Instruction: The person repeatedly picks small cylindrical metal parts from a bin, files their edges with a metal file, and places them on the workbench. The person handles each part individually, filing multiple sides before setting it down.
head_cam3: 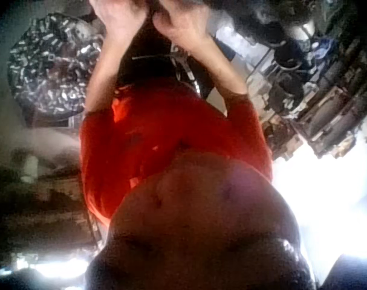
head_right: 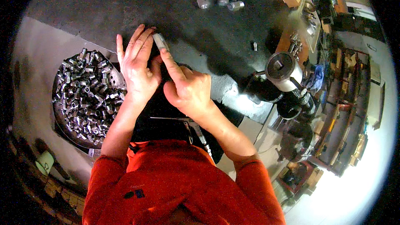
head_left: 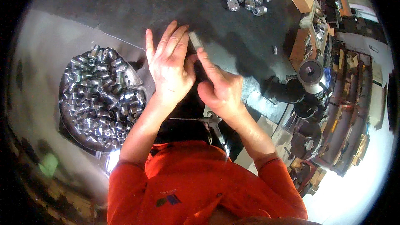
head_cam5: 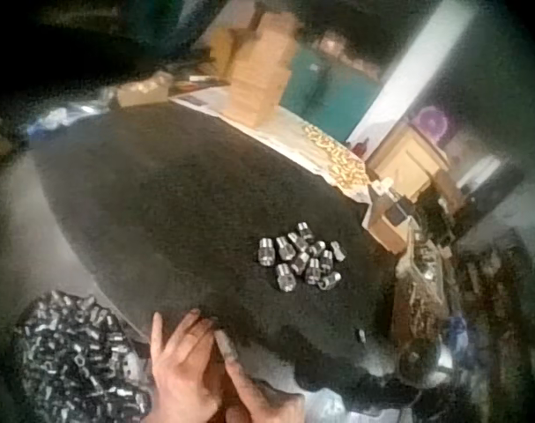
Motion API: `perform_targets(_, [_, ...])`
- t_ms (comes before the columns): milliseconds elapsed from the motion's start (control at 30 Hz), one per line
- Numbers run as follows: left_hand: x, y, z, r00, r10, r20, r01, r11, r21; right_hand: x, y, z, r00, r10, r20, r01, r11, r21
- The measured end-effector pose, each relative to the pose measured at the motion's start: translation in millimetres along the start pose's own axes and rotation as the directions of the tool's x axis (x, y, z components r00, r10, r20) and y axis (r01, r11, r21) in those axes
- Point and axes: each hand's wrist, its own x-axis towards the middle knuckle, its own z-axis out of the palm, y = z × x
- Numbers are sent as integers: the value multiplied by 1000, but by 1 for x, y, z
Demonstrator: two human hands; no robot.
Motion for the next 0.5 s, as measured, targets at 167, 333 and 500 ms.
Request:
perform_targets(167, [2,3,1,1000,-4,7,4,1000,12,-21,5,-10,1000,-2,-15,2,1000,29])
perform_targets(333, [2,3,-1,1000,4,-2,-4,1000,15,8,-3,-3,1000,-9,-23,9,1000,-28])
perform_targets(500, [0,2,1,1000,3,-4,-3,1000,14,-2,6,-2,997,-70,-43,68,996,-53])
